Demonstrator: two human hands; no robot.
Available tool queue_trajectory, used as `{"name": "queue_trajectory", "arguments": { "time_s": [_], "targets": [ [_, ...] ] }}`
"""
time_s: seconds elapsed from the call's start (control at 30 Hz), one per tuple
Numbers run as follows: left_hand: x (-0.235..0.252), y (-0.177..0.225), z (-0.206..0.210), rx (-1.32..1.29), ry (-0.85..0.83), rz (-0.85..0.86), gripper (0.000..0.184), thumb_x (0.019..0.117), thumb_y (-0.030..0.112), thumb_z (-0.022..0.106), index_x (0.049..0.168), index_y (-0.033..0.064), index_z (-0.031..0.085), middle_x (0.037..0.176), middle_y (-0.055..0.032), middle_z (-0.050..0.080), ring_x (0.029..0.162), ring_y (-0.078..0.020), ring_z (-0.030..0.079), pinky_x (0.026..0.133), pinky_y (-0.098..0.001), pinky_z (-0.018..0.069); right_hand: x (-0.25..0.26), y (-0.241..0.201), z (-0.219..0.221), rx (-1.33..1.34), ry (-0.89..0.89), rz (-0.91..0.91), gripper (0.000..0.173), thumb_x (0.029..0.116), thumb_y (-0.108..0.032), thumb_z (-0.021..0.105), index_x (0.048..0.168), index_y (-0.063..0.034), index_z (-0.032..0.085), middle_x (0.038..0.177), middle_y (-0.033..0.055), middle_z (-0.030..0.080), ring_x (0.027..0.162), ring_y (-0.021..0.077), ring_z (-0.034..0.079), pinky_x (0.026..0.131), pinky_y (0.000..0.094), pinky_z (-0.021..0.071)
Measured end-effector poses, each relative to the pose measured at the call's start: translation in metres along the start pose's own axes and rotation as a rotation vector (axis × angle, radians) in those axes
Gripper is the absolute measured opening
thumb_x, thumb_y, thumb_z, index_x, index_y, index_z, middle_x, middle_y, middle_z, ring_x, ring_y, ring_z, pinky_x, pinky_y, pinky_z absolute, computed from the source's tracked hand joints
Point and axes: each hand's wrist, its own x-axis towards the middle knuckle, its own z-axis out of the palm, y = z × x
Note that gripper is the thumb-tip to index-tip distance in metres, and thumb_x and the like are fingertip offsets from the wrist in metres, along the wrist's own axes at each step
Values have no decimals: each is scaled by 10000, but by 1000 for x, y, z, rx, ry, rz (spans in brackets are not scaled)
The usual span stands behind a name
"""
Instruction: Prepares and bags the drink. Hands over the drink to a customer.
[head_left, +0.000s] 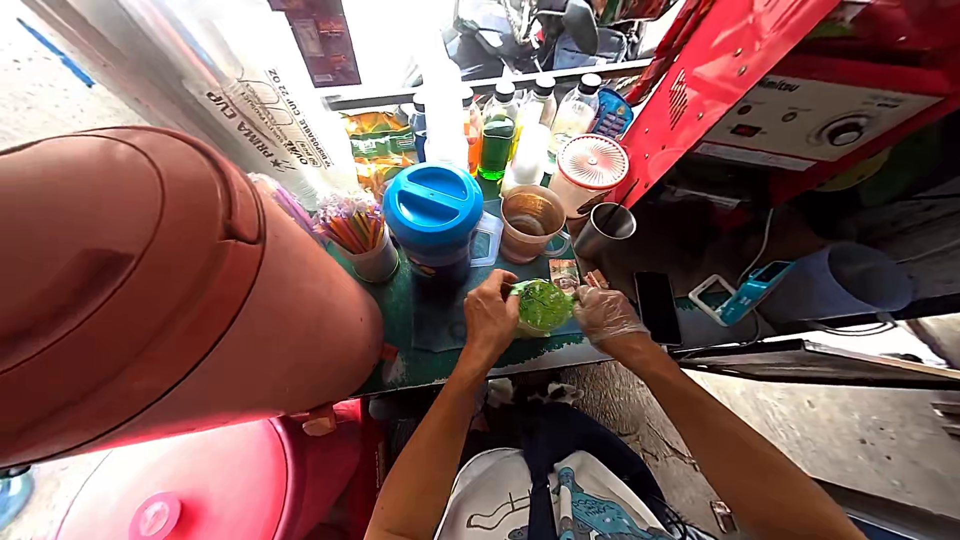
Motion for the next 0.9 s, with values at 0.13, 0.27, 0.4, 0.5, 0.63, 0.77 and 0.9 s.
{"name": "queue_trajectory", "arguments": {
  "time_s": [0.13,0.27,0.4,0.5,0.63,0.77,0.9],
  "targets": [
    [-24,25,0,-752,-146,-18,233,882,-42,736,1091,-41,635,904,-114,715,800,-169,713,777,-343,616,-8,10,-24,500,-59,87,201,1024,-84,520,1088,13,684,814,123,660,669,200,628,672,397,548],
    [-65,47,-24,-1100,-139,97,274,889,-79,705,1144,-31,617,941,-99,721,847,-172,723,823,-365,623,-22,-1,-57,827,-160,15,173,1030,-135,475,950,-80,617,623,-43,541,487,31,483,472,197,431],
    [-105,50,-51,-1251,-5,211,226,882,-38,743,1075,49,661,966,-68,731,860,-151,729,813,-347,628,-24,-48,-90,301,-314,-419,220,1008,-254,654,1031,-37,677,759,56,660,600,119,636,585,319,572],
    [-134,40,-74,-1183,69,250,192,898,30,753,1075,69,689,973,-57,734,862,-140,731,808,-327,631,-16,-102,-90,-96,-299,-666,178,1022,-139,605,982,-2,711,802,138,674,738,276,672,711,486,559],
    [-165,18,-97,-1172,275,219,203,880,47,775,1074,85,726,986,-71,744,887,-139,732,819,-314,628,-18,-197,-92,-276,-383,-888,124,994,-90,604,1002,-37,716,813,129,676,762,305,678,705,519,553],
    [-180,3,-114,-1220,491,187,223,848,37,799,1058,73,734,987,-88,757,891,-154,751,818,-299,633,36,-293,-73,-386,-56,-1024,137,948,-90,613,1009,-50,729,942,164,708,927,370,692,761,586,548],
    [-191,-5,-128,-1166,633,158,259,814,38,830,1049,78,727,966,-86,753,858,-148,751,785,-296,640,92,-359,-26,-722,-72,-743,198,960,-31,611,1102,87,681,1166,277,652,1118,458,626,883,612,510]
  ]
}}
